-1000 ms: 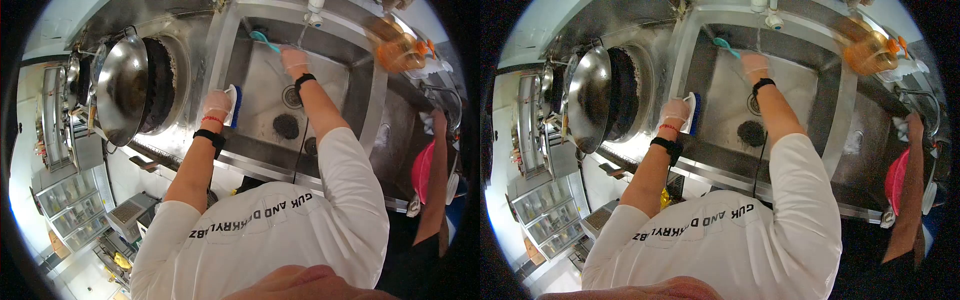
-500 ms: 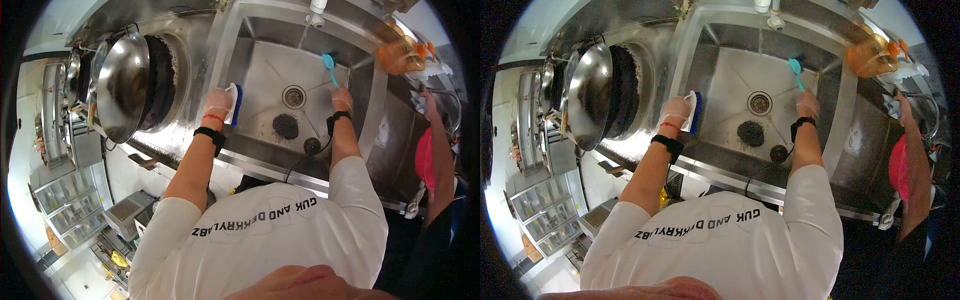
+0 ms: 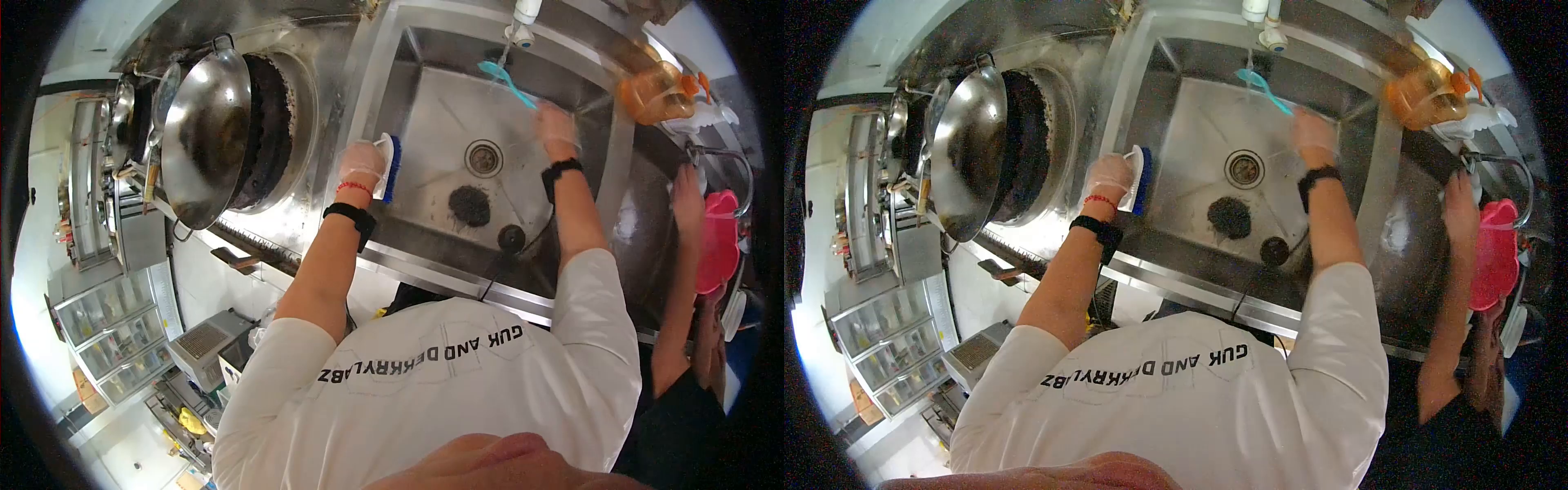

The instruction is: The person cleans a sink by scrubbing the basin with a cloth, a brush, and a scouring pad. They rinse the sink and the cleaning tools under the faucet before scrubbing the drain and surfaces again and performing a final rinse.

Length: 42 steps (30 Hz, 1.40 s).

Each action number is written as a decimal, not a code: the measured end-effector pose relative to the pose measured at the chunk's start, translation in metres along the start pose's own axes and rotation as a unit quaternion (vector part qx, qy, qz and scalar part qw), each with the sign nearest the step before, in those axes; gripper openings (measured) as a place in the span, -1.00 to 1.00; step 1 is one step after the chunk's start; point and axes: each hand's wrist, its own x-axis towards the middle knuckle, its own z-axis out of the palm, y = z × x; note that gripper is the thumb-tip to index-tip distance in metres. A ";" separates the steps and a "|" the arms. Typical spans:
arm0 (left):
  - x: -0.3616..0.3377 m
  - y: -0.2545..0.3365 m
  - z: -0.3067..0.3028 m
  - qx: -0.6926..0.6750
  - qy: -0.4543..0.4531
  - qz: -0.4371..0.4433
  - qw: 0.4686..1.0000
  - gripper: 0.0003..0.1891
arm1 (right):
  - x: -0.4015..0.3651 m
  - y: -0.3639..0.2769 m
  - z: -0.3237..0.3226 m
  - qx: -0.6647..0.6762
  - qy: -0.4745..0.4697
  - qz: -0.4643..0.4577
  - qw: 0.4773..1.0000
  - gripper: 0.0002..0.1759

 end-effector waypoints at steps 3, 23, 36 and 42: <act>-0.003 0.001 0.000 -0.018 0.010 0.007 1.000 -0.63 | -0.028 0.033 -0.019 -0.007 -0.110 0.134 0.985 -0.62; 0.009 -0.005 0.015 -0.031 0.028 0.007 0.999 -0.64 | -0.035 0.018 -0.078 -0.007 -0.046 0.043 0.998 -0.59; 0.000 0.001 0.001 -0.027 0.014 0.003 1.000 -0.70 | 0.002 -0.075 -0.081 0.505 -0.102 0.156 0.843 -0.43; 0.000 -0.001 0.001 -0.046 0.022 0.009 0.999 -0.71 | -0.030 -0.050 0.017 0.558 0.002 0.176 0.811 -0.43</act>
